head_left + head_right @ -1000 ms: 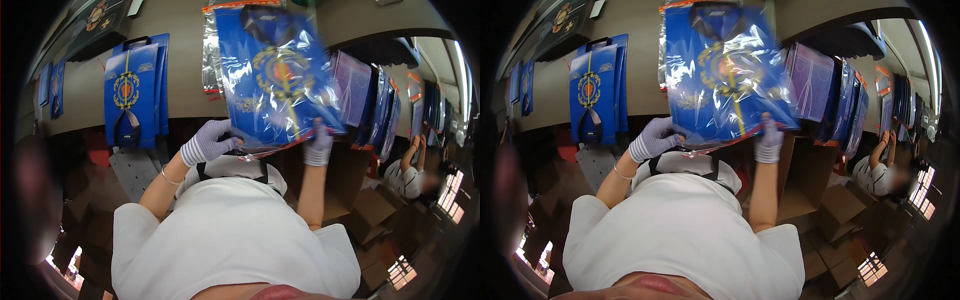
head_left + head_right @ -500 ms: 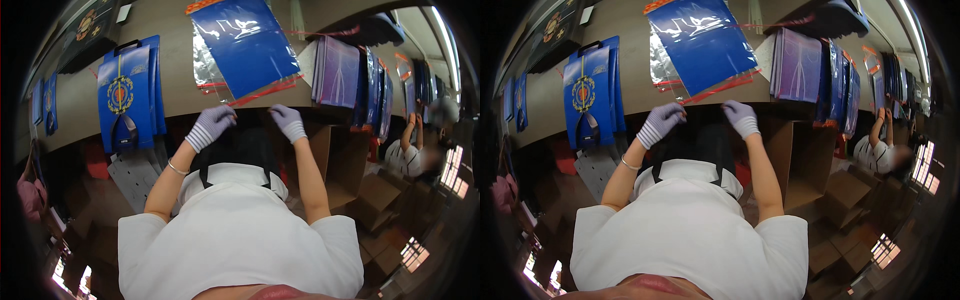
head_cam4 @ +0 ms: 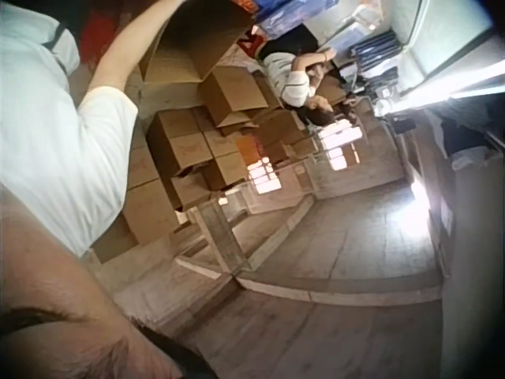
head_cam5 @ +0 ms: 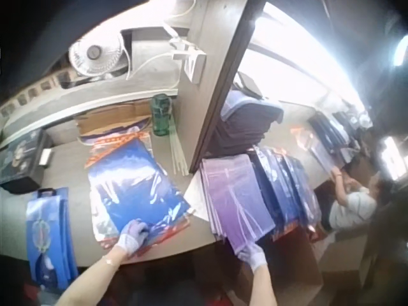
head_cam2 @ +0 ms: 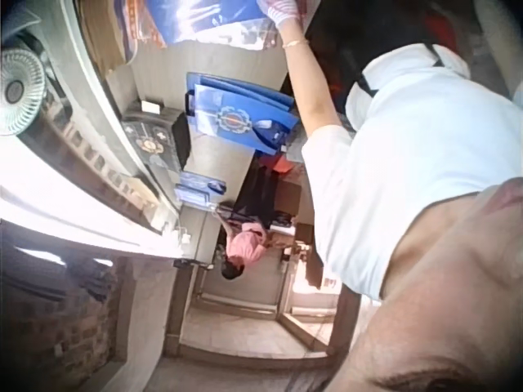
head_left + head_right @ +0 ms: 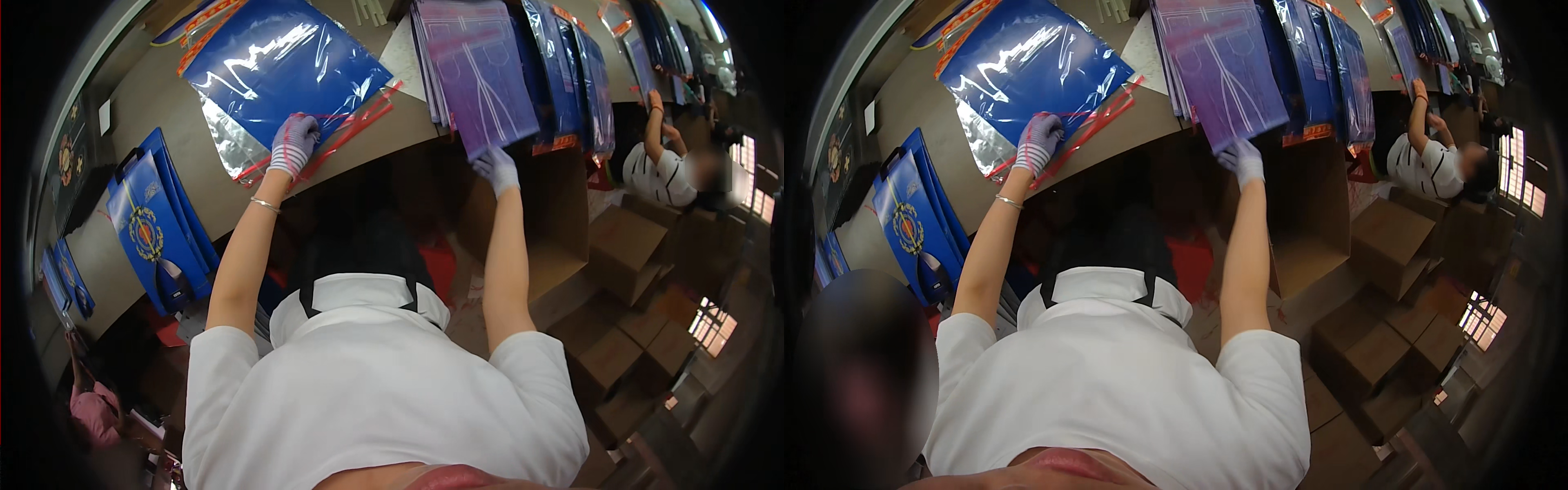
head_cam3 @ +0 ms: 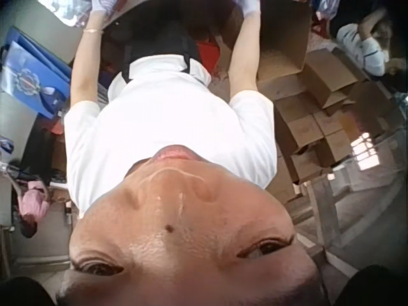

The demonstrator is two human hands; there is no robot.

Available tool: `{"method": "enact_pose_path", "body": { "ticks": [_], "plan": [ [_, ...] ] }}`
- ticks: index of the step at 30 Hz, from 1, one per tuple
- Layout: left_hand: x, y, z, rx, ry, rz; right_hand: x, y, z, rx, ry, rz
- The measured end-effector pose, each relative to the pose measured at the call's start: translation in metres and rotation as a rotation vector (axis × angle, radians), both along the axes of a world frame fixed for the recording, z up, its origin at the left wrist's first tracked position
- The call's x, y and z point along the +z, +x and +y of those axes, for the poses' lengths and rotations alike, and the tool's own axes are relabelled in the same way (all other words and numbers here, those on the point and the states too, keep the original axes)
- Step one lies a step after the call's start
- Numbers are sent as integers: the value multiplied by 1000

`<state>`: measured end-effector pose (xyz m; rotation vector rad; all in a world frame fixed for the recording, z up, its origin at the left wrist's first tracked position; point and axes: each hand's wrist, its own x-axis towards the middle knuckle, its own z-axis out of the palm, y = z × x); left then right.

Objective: Packaging printed folders into plastic bags and placing them into boxes.

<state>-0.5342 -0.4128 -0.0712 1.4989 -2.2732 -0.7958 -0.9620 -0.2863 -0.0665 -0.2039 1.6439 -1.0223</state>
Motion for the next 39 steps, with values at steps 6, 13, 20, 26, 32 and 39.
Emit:
{"method": "enact_pose_path", "body": {
  "ticks": [6, 13, 20, 26, 32, 39],
  "plan": [
    [2, 22, 2, 250, 441, 528, 77, 34, 123, -60, -256, 715],
    [30, 12, 7, 364, 541, 727, 115, 194, 131, 507, -294, 960],
    [61, 18, 47, 199, 375, 794, 107, 237, 77, 419, -294, 82],
    [89, 35, 73, 61, 362, 657, 8, 285, -67, 683, -326, -339],
    [12, 146, 187, 1124, 717, 1315, -9, 218, -36, 987, 100, 31],
    [-56, 152, 300, 925, 995, 971, 4, 270, 19, 1327, -699, 808]
  ]
}}
